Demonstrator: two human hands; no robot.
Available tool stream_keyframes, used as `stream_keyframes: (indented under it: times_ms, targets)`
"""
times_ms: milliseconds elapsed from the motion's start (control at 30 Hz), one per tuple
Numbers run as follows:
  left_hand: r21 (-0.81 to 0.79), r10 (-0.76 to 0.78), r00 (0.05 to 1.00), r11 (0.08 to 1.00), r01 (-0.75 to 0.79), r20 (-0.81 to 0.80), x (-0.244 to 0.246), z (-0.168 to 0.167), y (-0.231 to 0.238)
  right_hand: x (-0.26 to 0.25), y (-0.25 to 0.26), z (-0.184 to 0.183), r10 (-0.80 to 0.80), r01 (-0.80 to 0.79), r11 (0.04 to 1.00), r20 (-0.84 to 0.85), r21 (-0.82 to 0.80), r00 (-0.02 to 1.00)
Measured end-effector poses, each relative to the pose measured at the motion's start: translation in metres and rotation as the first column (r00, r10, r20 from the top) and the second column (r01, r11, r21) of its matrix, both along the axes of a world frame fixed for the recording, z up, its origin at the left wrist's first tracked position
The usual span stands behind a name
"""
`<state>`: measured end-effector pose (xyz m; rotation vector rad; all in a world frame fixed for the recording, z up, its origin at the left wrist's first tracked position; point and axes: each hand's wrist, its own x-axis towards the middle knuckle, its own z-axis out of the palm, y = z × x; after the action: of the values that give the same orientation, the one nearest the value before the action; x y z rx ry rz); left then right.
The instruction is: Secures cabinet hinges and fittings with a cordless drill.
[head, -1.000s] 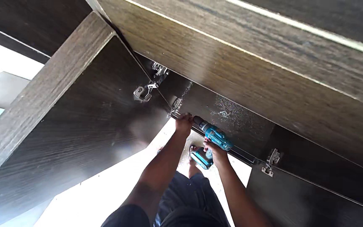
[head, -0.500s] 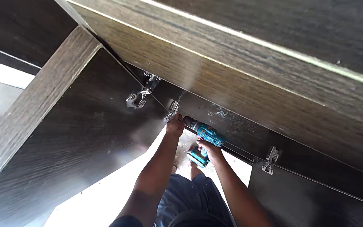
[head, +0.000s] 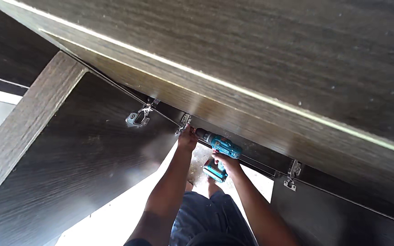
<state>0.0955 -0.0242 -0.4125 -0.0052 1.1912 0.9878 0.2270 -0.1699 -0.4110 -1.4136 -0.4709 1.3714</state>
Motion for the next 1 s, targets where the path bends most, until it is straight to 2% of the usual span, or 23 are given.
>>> stream_keyframes:
  times_ms: [433, 667, 800, 900, 1000]
  targets:
    - [-0.003, 0.027, 0.996, 1.000, -0.027, 0.088, -0.002, -0.007, -0.010, 0.000, -0.014, -0.011, -0.014, 0.014, 1.000, -0.056, 0.002, 0.998]
    - [0.038, -0.041, 0.998, 0.998, 0.042, -0.039, 0.002, -0.007, -0.010, 0.003, -0.016, -0.011, 0.006, -0.006, 1.000, -0.027, 0.003, 1.000]
    - [0.056, -0.042, 0.999, 0.997, 0.043, -0.021, 0.008, -0.001, -0.010, 0.001, -0.015, -0.010, -0.021, 0.022, 1.000, -0.052, 0.012, 0.998]
    - [0.008, 0.029, 0.998, 1.000, -0.030, 0.050, 0.003, -0.010, -0.018, -0.002, -0.015, -0.012, -0.060, 0.060, 0.998, -0.107, -0.006, 0.992]
    - [-0.113, 0.264, 0.964, 0.959, -0.260, 0.031, -0.016, -0.047, -0.022, -0.001, -0.013, -0.018, -0.059, 0.059, 0.998, -0.136, -0.004, 0.989]
